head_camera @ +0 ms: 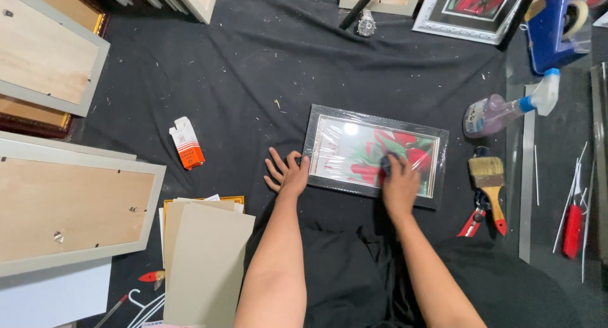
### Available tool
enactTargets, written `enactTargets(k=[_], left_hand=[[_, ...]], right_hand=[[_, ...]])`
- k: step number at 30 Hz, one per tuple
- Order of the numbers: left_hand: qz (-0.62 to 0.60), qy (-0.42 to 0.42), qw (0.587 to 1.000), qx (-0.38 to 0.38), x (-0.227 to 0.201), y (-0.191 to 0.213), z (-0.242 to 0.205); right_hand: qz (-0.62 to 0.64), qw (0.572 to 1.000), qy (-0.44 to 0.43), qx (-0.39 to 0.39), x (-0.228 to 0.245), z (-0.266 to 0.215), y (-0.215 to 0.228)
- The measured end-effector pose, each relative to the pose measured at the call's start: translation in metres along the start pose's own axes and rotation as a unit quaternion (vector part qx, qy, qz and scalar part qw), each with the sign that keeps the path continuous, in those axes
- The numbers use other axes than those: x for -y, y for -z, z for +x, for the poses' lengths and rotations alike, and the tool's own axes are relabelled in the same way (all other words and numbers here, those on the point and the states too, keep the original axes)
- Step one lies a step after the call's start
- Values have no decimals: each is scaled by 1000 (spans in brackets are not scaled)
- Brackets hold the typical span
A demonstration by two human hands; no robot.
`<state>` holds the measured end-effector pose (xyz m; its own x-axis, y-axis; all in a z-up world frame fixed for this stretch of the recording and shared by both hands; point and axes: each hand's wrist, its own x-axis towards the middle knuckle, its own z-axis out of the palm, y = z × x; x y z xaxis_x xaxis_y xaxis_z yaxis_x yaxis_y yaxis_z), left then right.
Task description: Cleaning a framed picture by first dusting it with a brush and then wiping the glass surface with a cleaning cloth.
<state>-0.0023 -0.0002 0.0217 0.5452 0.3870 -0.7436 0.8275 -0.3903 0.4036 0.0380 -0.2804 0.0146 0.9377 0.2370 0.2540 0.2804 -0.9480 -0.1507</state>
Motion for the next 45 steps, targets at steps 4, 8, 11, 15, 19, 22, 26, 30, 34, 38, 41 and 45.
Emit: enactTargets(k=[4, 8, 11, 15, 19, 22, 26, 30, 34, 38, 41, 45], left_hand=[[-11, -7, 1000, -11, 2, -4, 7], [-17, -14, 1000, -3, 1, 0, 4], [-22, -12, 1000, -2, 2, 2, 1], [-6, -5, 1000, -1, 2, -1, 3], [-6, -5, 1000, 3, 1, 3, 0], [-21, -11, 1000, 7, 0, 4, -1], [-14, -6, 1000, 7, -2, 5, -6], [-28, -9, 1000, 9, -6, 10, -9], [-7, 7, 1000, 9, -1, 4, -1], [-16, 4, 1000, -1, 3, -1, 3], [-15, 16, 1000, 1, -1, 2, -1], [-19, 15, 1000, 12, -7, 11, -7]], right_hand=[[-94, 986, -117, -69, -64, -23, -2], [-25, 993, -106, -42, -1, -21, -25], [66, 998, -22, 0, 87, -13, -21], [113, 986, 64, 105, 149, -9, -29], [59, 977, 102, 179, 117, -9, -24], [7, 983, 38, 178, 43, -17, -6], [-11, 998, -43, 53, 3, -39, 2], [53, 998, 15, 27, 57, -29, -16], [194, 970, 78, 123, 140, -4, -21], [219, 964, 119, 95, 152, 2, -16], [203, 958, 181, 96, 139, 25, -23], [230, 960, 128, 98, 140, 83, -37]])
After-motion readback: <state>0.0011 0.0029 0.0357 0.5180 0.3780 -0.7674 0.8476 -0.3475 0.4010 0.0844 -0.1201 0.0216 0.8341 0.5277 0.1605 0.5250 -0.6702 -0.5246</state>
